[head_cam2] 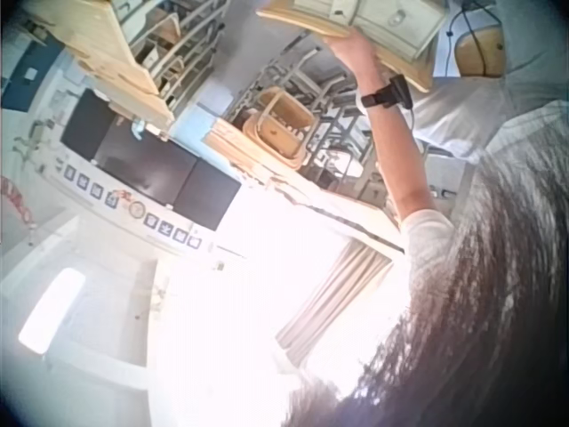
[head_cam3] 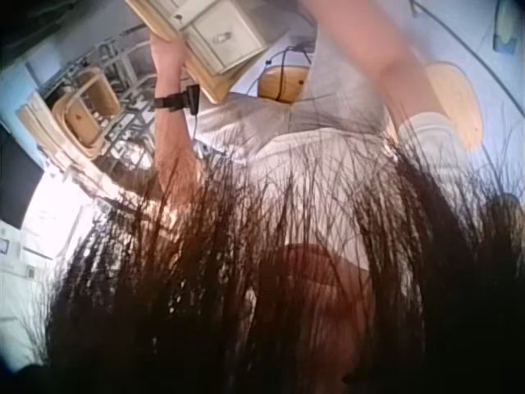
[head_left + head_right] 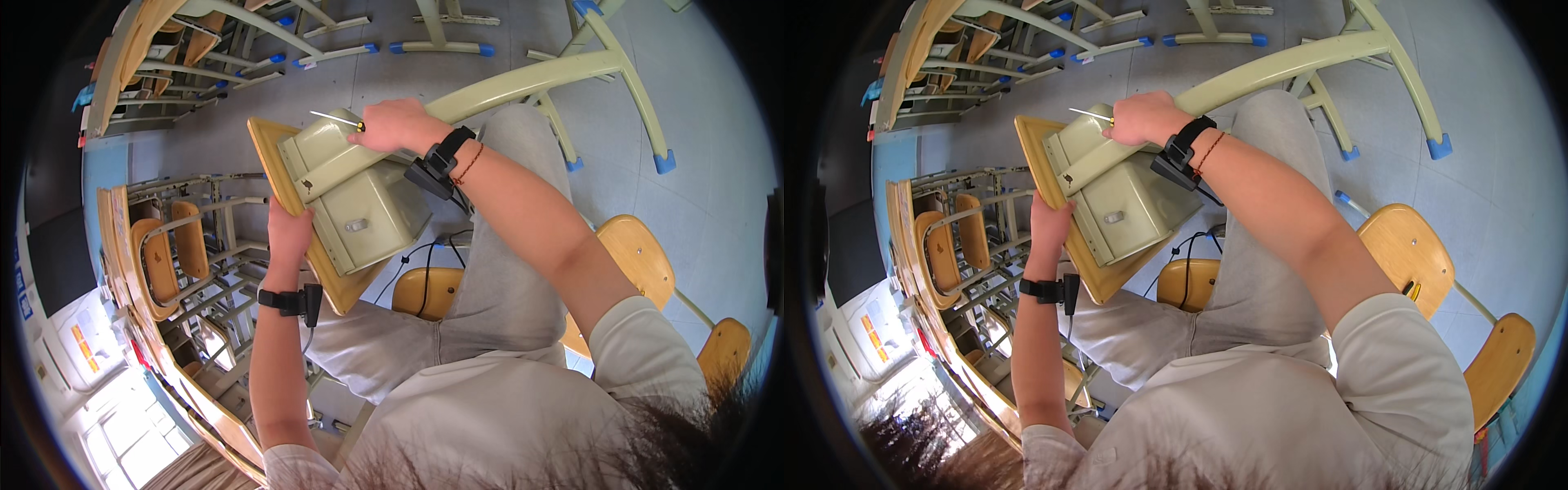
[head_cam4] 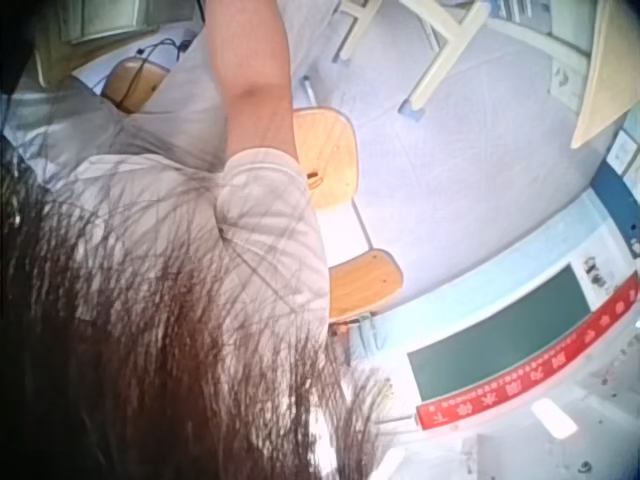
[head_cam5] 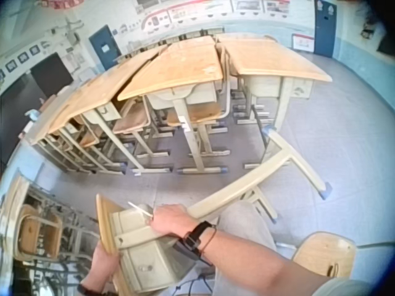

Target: Using a screwdriver to detach the wooden top from a school desk frame.

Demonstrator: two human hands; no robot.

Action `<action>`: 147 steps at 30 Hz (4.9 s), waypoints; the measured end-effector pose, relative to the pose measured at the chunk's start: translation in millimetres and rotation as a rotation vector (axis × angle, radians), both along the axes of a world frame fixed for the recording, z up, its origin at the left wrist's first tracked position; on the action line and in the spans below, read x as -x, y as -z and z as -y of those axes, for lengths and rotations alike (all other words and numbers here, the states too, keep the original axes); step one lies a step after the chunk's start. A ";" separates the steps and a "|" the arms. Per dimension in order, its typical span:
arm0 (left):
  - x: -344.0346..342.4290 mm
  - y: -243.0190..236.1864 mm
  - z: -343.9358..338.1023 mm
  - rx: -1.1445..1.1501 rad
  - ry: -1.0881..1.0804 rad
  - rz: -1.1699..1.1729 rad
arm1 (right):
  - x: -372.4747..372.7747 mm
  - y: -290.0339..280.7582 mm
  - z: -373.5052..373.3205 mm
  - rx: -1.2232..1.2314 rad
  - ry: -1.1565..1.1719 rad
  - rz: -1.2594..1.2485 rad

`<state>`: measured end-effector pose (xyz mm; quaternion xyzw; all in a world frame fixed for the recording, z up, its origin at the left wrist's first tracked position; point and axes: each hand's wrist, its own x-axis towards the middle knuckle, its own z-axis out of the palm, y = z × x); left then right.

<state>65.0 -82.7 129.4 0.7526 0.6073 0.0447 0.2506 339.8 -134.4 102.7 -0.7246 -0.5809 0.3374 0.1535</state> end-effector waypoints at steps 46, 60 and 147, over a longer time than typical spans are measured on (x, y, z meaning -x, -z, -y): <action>11.3 6.1 -10.5 0.171 0.076 0.270 | -0.8 -2.5 0.4 0.043 -0.024 0.035; 14.0 5.8 -13.9 0.166 0.086 0.245 | 0.1 0.9 -3.2 0.077 -0.046 0.032; 16.8 0.0 -12.6 0.200 0.042 0.359 | 9.3 14.9 -7.4 0.115 -0.027 0.070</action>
